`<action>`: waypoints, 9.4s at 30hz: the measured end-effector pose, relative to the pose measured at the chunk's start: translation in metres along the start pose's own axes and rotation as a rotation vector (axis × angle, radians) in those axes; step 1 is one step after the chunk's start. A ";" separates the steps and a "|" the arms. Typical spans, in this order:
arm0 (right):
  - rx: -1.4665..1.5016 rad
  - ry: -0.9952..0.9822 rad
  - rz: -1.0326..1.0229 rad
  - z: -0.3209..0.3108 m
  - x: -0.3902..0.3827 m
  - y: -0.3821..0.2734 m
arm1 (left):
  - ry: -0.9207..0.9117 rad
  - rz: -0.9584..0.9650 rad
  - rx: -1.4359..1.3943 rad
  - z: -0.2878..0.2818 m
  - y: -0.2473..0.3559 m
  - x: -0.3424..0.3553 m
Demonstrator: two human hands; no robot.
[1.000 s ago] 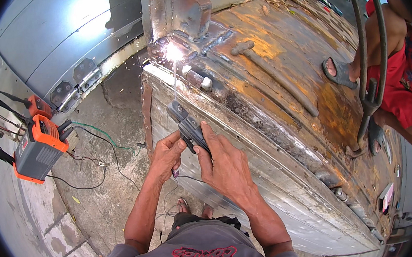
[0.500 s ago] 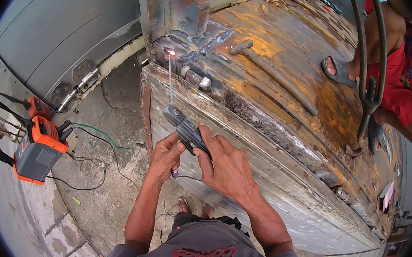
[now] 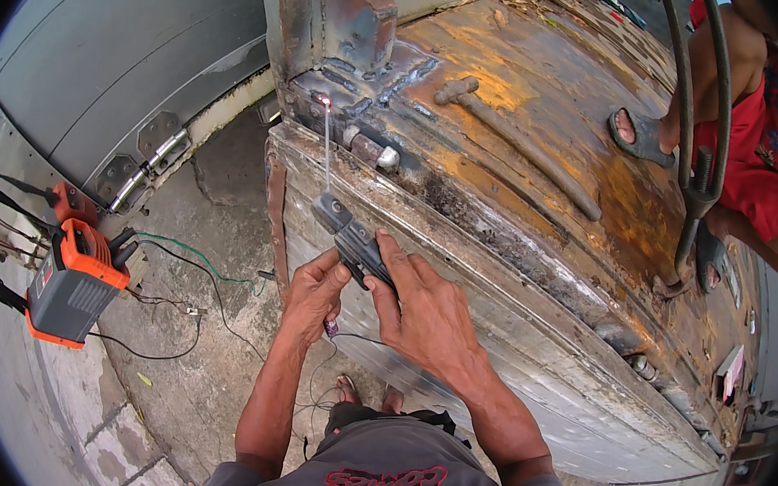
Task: The person welds a metal structure using a handheld welding torch, creating bright sparks and molten metal. They repeatedly pause to inspect the weld and tap the area with a hammer to remove slag or adjust the joint.
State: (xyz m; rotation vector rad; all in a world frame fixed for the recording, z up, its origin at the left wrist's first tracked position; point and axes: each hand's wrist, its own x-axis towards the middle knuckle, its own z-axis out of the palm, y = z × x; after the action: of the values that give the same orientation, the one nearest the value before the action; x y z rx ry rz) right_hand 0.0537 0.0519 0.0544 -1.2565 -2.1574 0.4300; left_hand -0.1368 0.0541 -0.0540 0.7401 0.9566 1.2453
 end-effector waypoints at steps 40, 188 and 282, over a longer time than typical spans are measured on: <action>0.002 -0.024 -0.023 -0.003 -0.004 0.003 | -0.032 -0.017 0.016 -0.006 -0.004 0.001; -0.032 0.017 -0.025 -0.006 0.002 0.007 | 0.147 0.016 0.127 0.016 0.007 0.002; -0.028 0.008 -0.018 -0.009 0.004 0.012 | 0.172 0.025 0.168 0.022 0.012 0.002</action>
State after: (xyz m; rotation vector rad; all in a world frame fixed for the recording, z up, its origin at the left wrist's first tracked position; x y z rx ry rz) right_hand 0.0659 0.0612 0.0564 -1.2515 -2.1736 0.3881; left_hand -0.1223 0.0593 -0.0345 0.7868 1.2079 1.2765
